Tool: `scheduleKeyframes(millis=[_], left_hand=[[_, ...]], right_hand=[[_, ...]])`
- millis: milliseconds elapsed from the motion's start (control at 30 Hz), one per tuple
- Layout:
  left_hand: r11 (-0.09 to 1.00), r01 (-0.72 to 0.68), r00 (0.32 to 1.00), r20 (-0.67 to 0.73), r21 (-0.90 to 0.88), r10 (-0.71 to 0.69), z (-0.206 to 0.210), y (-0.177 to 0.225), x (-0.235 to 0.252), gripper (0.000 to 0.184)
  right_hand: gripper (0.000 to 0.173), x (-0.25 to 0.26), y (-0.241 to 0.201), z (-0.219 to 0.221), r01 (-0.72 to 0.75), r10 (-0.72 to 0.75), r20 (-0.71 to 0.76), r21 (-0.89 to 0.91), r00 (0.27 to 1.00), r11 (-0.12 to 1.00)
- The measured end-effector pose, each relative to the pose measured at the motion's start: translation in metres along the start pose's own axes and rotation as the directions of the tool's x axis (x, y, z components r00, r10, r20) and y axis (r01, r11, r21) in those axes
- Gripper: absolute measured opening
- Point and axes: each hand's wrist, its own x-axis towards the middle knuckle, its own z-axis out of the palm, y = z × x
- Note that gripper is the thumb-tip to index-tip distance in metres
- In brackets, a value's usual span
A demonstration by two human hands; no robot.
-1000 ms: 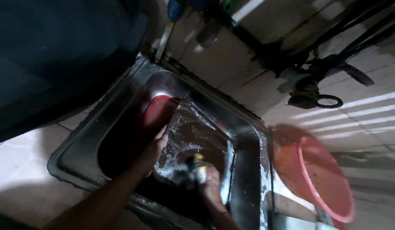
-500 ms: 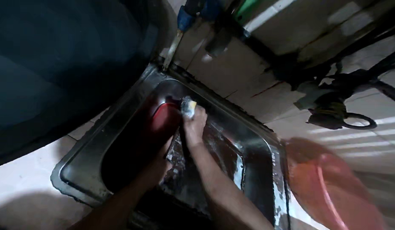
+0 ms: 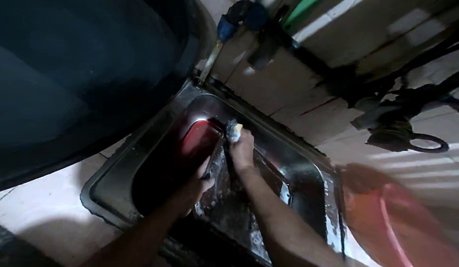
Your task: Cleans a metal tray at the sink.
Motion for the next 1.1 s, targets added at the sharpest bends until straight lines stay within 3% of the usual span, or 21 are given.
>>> scheduleKeyframes(millis=[100,167,267,333,367,433,500,567,600,667,767,867,933,1000,1067,1100], left_hand=[[0.989,0.014,1.0,-0.018,-0.145,-0.017,0.0,0.003,-0.005,0.051],[0.961,0.018,1.0,0.001,-0.277,-0.019,-0.001,-0.003,-0.004,0.06],[0.976,0.089,0.996,-0.013,-0.197,-0.093,-0.003,0.002,-0.009,0.064],[0.977,0.119,0.991,-0.034,-0.178,-0.127,-0.001,0.003,-0.008,0.063],[0.975,0.111,0.993,-0.028,-0.195,-0.118,-0.001,0.0,-0.005,0.061],[0.965,0.078,0.997,0.0,-0.25,-0.08,0.001,-0.007,-0.001,0.057],[0.962,0.051,0.999,0.029,-0.268,-0.045,0.0,-0.009,-0.001,0.057],[0.948,0.017,0.997,0.077,-0.318,0.008,-0.004,-0.015,-0.001,0.058],[0.925,0.019,0.992,0.121,-0.378,0.03,-0.007,-0.022,0.005,0.059],[0.902,0.03,0.998,0.058,-0.432,-0.006,-0.003,-0.018,0.002,0.055],[0.983,0.073,0.992,-0.092,-0.167,-0.09,-0.004,-0.011,-0.009,0.066],[0.99,0.09,0.99,-0.097,-0.106,-0.101,-0.002,-0.01,-0.011,0.073],[0.988,0.086,0.991,-0.091,-0.125,-0.097,-0.001,-0.014,-0.007,0.074],[0.985,0.099,0.987,-0.113,-0.141,-0.116,0.0,-0.012,-0.005,0.073],[0.973,0.145,0.98,-0.108,-0.18,-0.166,0.002,-0.002,-0.005,0.068],[0.97,0.154,0.978,-0.112,-0.189,-0.177,0.003,-0.001,-0.003,0.067]], right_hand=[[0.038,-0.065,0.001,-0.004,0.173,-0.172,0.072,-0.011,0.983,0.985],[0.038,-0.124,0.008,-0.002,0.359,-0.357,0.087,-0.015,0.93,0.933],[0.033,-0.178,0.024,-0.003,0.633,-0.636,0.008,-0.105,0.771,0.767],[0.034,-0.17,0.025,-0.012,0.675,-0.669,0.093,-0.086,0.737,0.732],[0.037,-0.156,0.024,-0.016,0.641,-0.626,0.157,-0.069,0.763,0.764],[0.033,-0.115,0.015,-0.021,0.43,-0.399,0.255,-0.077,0.881,0.899],[0.031,-0.076,0.004,-0.019,0.241,-0.215,0.19,-0.129,0.958,0.962],[0.03,-0.072,-0.005,-0.012,0.167,-0.15,0.124,-0.145,0.981,0.975],[0.031,-0.083,-0.009,-0.012,0.157,-0.137,0.138,-0.143,0.981,0.977],[0.033,-0.122,-0.01,-0.011,0.23,-0.212,0.177,-0.091,0.961,0.969],[0.043,-0.177,0.0,-0.011,0.474,-0.469,0.193,0.023,0.862,0.88],[0.039,-0.186,0.029,-0.027,0.533,-0.525,0.301,0.063,0.796,0.844],[0.039,-0.199,0.073,-0.042,0.41,-0.402,0.391,0.068,0.828,0.91],[0.037,-0.221,0.133,-0.057,0.163,-0.189,0.453,0.095,0.871,0.982],[0.036,-0.233,0.173,-0.073,-0.106,0.033,0.523,0.109,0.852,0.988],[0.037,-0.231,0.177,-0.078,-0.122,0.064,0.556,0.069,0.829,0.99]])
